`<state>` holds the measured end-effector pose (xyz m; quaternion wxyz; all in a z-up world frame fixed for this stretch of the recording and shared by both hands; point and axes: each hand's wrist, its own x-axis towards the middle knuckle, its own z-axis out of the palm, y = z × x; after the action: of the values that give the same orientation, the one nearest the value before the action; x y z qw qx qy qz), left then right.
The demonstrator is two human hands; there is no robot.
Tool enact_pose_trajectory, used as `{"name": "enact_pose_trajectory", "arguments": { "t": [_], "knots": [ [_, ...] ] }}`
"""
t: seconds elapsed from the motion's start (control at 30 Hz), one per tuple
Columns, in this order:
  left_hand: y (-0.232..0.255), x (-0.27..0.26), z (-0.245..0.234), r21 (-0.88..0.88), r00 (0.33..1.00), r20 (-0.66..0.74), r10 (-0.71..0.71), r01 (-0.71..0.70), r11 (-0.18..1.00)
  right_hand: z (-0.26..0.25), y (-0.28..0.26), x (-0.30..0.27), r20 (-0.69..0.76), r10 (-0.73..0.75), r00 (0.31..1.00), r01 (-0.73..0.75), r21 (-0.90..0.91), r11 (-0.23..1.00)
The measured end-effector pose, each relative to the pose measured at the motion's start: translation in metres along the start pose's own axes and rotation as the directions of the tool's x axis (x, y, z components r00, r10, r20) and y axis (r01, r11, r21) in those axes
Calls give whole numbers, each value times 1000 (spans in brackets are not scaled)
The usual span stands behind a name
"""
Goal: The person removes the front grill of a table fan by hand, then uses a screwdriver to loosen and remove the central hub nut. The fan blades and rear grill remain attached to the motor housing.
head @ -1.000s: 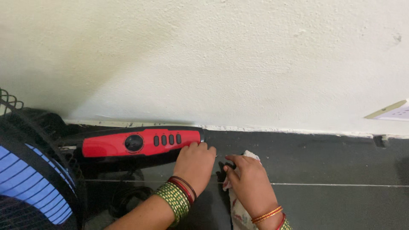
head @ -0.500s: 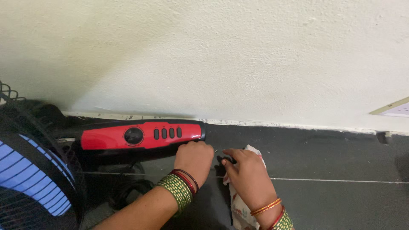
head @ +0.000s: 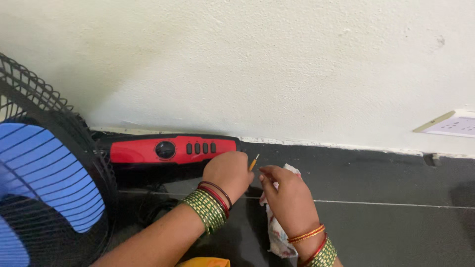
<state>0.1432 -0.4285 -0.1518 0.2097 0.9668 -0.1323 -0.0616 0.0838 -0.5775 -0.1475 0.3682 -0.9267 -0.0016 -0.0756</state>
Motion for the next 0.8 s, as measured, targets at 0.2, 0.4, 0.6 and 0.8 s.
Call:
{"name": "enact_pose_trajectory", "arguments": {
  "t": [0.2, 0.4, 0.6, 0.8],
  "knots": [
    [7, -14, -14, -168, 997, -72, -6, -6, 986, 0, -15, -17, 4, -33, 999, 33, 53, 998],
    [16, -36, -30, -266, 996, -82, -27, 4, 964, -3, -32, -35, -12, -19, 1000, 19, 9, 1000],
    [25, -58, -45, -285, 993, -118, 21, -55, 957, -9, -50, -53, -83, -24, 996, 31, 85, 996],
    [32, -87, -65, -374, 990, -128, 64, -108, 921, -11, -69, -73, -281, -64, 958, 87, 72, 994]
  ]
}}
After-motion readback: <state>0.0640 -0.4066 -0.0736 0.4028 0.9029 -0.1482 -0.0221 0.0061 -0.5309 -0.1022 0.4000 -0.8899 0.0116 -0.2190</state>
